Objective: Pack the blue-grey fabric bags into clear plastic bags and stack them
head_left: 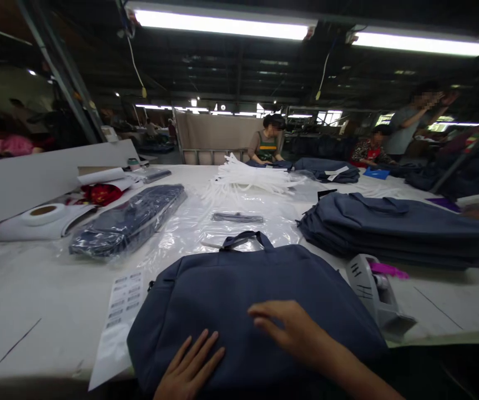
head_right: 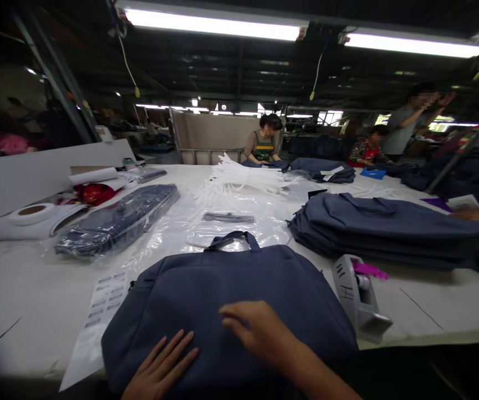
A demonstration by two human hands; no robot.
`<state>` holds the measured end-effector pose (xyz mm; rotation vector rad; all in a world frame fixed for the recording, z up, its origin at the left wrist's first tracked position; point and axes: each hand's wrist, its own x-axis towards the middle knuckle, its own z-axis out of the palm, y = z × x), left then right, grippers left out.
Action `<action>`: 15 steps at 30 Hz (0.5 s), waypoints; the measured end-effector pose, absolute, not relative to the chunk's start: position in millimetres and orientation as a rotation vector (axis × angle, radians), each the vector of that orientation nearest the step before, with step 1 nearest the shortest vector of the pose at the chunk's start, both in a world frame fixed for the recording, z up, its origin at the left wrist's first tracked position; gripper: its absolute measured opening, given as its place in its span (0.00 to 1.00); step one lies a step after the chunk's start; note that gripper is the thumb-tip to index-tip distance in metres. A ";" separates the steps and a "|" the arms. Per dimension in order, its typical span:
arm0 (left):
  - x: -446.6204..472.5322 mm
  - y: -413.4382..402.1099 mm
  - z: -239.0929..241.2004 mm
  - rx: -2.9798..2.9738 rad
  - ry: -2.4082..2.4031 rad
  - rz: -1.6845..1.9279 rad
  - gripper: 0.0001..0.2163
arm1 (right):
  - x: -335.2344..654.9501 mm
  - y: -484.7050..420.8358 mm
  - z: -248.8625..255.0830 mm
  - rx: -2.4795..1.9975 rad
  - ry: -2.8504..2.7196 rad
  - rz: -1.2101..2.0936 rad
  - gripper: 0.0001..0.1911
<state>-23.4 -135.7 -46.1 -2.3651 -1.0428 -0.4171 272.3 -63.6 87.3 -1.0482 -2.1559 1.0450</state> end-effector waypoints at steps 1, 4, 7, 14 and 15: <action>-25.3 -135.0 -47.2 -2.378 -1.020 -0.424 0.29 | 262.0 -41.3 83.2 -1.002 -2.206 0.902 0.18; -29.2 -137.0 -39.9 -2.471 -1.042 -0.478 0.24 | 228.0 20.5 44.0 -0.957 -2.260 0.554 0.20; -28.2 -132.0 -6.0 -2.667 -1.332 -0.525 0.21 | 203.9 55.3 -10.1 -1.068 -2.236 0.415 0.23; -39.8 6.5 55.0 -2.364 -2.235 -0.750 0.22 | 201.5 56.9 -52.4 -1.043 -2.072 0.441 0.22; -44.7 35.4 46.6 -2.262 -2.281 -0.782 0.23 | 199.5 57.2 -57.9 -1.042 -2.043 0.422 0.22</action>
